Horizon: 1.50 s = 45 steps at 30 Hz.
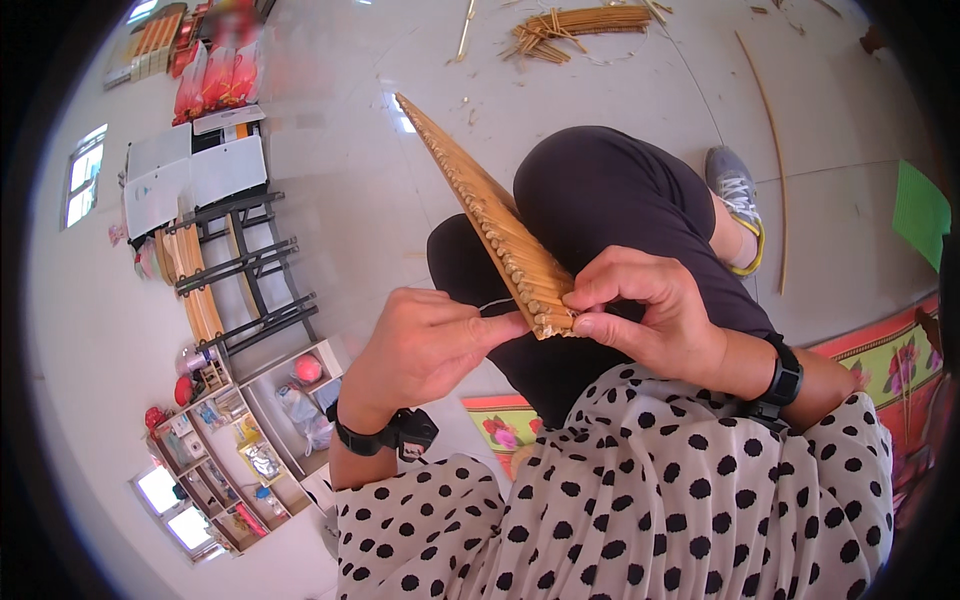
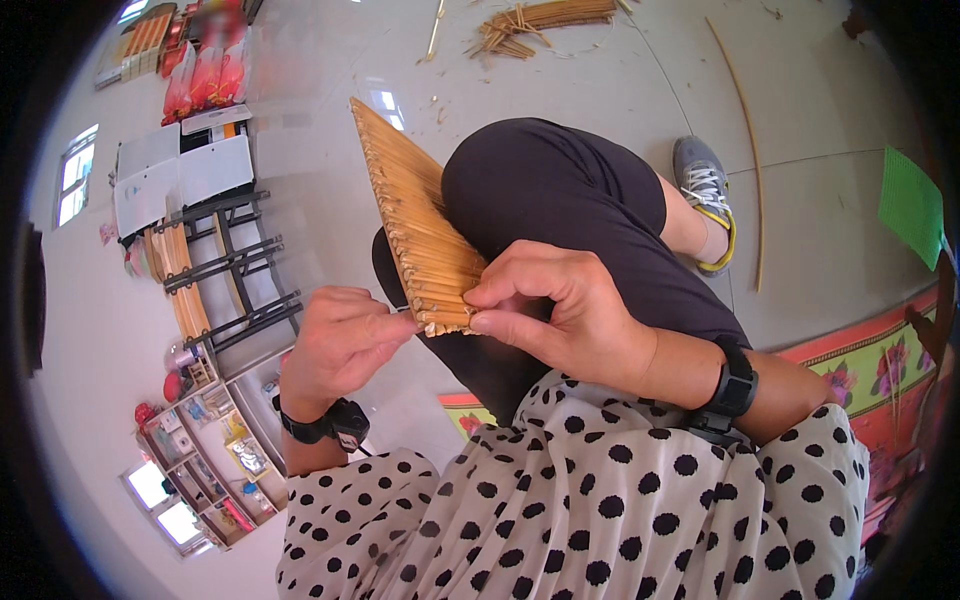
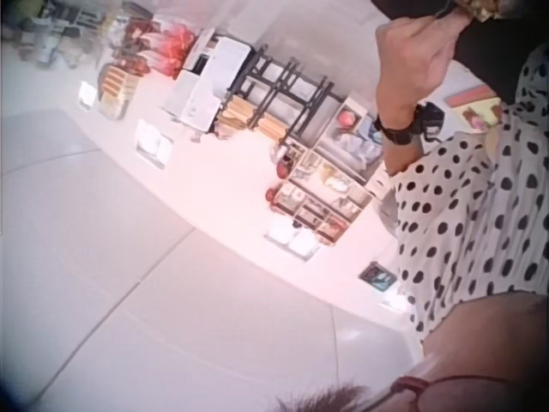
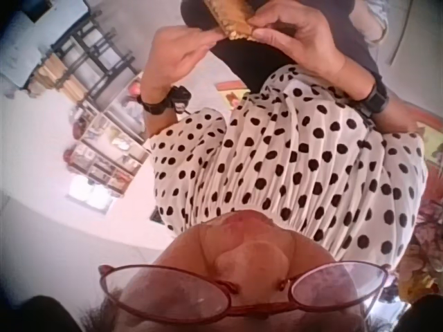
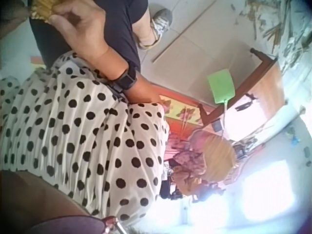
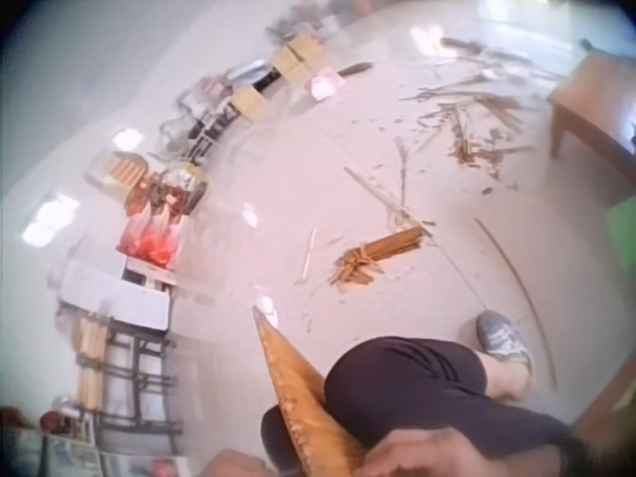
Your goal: The person sits on the floor and weaves a bamboo mat using a needle and white thread. They pull the thread through the bamboo slats to secure the edge, occasionally using scissors to trim the thread.
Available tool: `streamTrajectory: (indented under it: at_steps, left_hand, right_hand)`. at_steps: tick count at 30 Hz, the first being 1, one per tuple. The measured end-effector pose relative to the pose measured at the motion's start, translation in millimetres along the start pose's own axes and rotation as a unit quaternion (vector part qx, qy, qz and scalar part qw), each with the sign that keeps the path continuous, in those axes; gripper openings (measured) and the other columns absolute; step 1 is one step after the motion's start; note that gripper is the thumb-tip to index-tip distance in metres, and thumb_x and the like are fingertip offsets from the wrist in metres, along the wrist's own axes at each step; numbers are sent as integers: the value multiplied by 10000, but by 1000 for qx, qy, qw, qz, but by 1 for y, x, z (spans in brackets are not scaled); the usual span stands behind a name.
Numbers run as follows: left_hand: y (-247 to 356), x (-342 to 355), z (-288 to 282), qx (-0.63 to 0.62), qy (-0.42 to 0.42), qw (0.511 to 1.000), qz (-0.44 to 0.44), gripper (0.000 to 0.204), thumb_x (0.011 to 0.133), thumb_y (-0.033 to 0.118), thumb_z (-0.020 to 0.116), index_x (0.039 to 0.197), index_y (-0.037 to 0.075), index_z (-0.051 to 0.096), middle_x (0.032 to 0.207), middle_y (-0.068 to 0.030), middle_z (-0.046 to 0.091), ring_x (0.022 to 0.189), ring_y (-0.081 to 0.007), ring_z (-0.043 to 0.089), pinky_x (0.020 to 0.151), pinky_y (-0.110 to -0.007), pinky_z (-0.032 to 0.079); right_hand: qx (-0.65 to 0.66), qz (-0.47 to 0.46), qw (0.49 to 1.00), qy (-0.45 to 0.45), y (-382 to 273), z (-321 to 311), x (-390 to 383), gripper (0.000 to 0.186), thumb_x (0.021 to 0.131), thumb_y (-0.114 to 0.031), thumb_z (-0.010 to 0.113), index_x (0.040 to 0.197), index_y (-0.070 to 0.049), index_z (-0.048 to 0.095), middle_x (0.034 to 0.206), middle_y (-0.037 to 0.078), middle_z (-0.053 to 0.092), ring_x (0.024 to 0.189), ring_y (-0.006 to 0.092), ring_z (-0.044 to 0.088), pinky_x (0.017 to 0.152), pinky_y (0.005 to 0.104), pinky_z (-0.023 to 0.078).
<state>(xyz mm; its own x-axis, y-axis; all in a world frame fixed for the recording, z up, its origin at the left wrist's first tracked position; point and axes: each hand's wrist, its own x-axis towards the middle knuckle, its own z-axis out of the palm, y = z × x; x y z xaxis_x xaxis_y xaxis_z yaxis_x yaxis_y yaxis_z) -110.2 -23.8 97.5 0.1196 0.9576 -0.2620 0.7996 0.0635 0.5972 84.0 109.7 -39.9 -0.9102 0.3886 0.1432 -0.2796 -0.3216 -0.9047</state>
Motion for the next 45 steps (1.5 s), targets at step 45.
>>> streamTrajectory:
  at_steps: [45]
  left_hand:
    - [42,15,55,-271,219,899,-266,181,916,-51,606,963,17,445,687,-67,667,587,-95,633,551,-245,493]
  right_hand:
    - [6,50,999,21,-2,-1,-2,153,832,1,775,984,6,759,930,89,704,783,116,664,685,232,537]
